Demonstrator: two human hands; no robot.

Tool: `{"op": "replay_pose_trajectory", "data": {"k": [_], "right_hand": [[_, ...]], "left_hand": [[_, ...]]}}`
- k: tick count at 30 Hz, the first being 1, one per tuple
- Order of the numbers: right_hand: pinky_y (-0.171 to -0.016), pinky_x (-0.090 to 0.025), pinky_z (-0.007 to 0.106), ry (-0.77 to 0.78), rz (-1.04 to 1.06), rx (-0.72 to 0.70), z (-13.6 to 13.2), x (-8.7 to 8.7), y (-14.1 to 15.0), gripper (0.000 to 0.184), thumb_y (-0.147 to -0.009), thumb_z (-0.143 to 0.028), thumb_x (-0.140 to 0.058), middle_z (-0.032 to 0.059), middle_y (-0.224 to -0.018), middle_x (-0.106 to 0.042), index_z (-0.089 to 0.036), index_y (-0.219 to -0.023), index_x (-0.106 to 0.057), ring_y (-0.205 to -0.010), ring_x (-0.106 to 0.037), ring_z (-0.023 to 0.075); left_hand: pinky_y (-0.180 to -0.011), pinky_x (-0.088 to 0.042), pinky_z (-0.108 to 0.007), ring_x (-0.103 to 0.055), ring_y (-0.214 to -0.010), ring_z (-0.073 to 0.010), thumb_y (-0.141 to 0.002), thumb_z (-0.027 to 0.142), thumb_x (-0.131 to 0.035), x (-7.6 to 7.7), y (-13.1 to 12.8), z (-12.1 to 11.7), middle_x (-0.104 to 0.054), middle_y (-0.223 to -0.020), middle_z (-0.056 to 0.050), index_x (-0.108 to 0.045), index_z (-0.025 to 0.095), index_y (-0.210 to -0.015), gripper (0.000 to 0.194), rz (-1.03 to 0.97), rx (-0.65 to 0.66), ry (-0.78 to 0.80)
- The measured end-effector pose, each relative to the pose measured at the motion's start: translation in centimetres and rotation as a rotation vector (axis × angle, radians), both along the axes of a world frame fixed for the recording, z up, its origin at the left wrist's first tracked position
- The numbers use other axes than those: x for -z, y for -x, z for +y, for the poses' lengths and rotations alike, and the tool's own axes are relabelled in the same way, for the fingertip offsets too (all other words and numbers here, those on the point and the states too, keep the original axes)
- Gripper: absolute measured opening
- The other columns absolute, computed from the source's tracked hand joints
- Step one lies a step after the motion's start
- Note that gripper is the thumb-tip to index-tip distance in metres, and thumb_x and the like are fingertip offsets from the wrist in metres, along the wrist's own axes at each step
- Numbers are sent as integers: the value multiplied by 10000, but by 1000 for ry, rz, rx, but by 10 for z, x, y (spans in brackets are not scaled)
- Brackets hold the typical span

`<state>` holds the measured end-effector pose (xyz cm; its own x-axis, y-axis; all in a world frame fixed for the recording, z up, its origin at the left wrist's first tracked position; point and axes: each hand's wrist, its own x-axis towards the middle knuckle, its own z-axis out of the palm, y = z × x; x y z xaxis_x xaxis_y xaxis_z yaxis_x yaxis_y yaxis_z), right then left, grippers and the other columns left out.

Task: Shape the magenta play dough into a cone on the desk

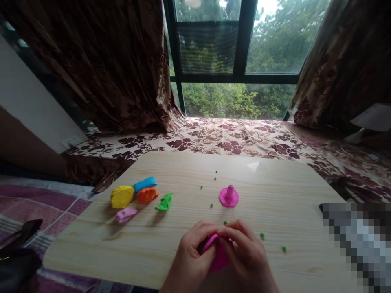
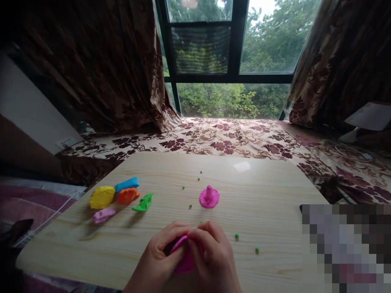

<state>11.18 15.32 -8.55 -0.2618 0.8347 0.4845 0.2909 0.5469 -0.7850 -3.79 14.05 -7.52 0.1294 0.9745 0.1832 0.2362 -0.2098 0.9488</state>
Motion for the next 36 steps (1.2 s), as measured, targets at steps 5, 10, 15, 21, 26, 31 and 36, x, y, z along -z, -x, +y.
{"op": "replay_pose_trajectory", "data": {"k": [5,10,15,21,26,31,36], "right_hand": [[-706,-499,323,-45,-75,96,-3,-4,9,281,-808,-104,-551,59,-883,-600,-290,-1004,-628,-836,-578,202],[-767,-492,362,-77,-102,162,-5,-5,11,386,-788,-129,-585,69,-972,-579,-316,-1126,-591,-907,-556,221],[-714,-474,318,-40,-43,128,-9,-5,6,259,-814,-126,-566,38,-856,-583,-299,-981,-661,-826,-550,182],[-750,-462,321,-48,2,69,-18,-8,0,228,-840,-194,-546,48,-883,-590,-268,-1029,-649,-847,-549,186],[-767,-443,320,-52,31,64,-25,-5,-5,125,-839,-224,-549,51,-855,-582,-216,-869,-670,-836,-541,186],[-750,-444,289,-36,97,60,-31,-9,-9,153,-854,-219,-520,40,-815,-605,-199,-837,-670,-803,-559,169],[-649,-454,240,-27,124,50,-33,-10,-11,186,-865,-219,-493,22,-753,-626,-177,-804,-664,-692,-571,133]], "left_hand": [[-723,-499,-238,-633,-812,-179,-775,178,-579,10,13,2,-670,-878,-1,-634,256,-941,191,-53,-41,136],[-765,-498,-268,-627,-866,-201,-777,169,-569,11,15,6,-681,-953,-23,-666,271,-967,237,-37,16,60],[-801,-481,-247,-618,-934,-198,-744,150,-596,11,10,2,-683,-1017,-8,-654,267,-1013,299,-30,-33,79],[-803,-457,-249,-614,-896,-183,-799,201,-550,-1,3,-15,-685,-955,-11,-668,226,-1022,253,-39,-55,46],[-778,-467,-254,-616,-864,-183,-778,185,-554,-5,-6,-31,-685,-917,-9,-664,210,-997,246,-45,-26,31],[-748,-475,-255,-613,-833,-179,-779,252,-558,-1,-10,-38,-679,-871,-13,-648,192,-949,202,-56,-85,-2],[-801,-467,-273,-618,-877,-193,-746,274,-586,-3,-11,-40,-690,-908,-29,-659,180,-937,225,-75,-86,-25]]}}
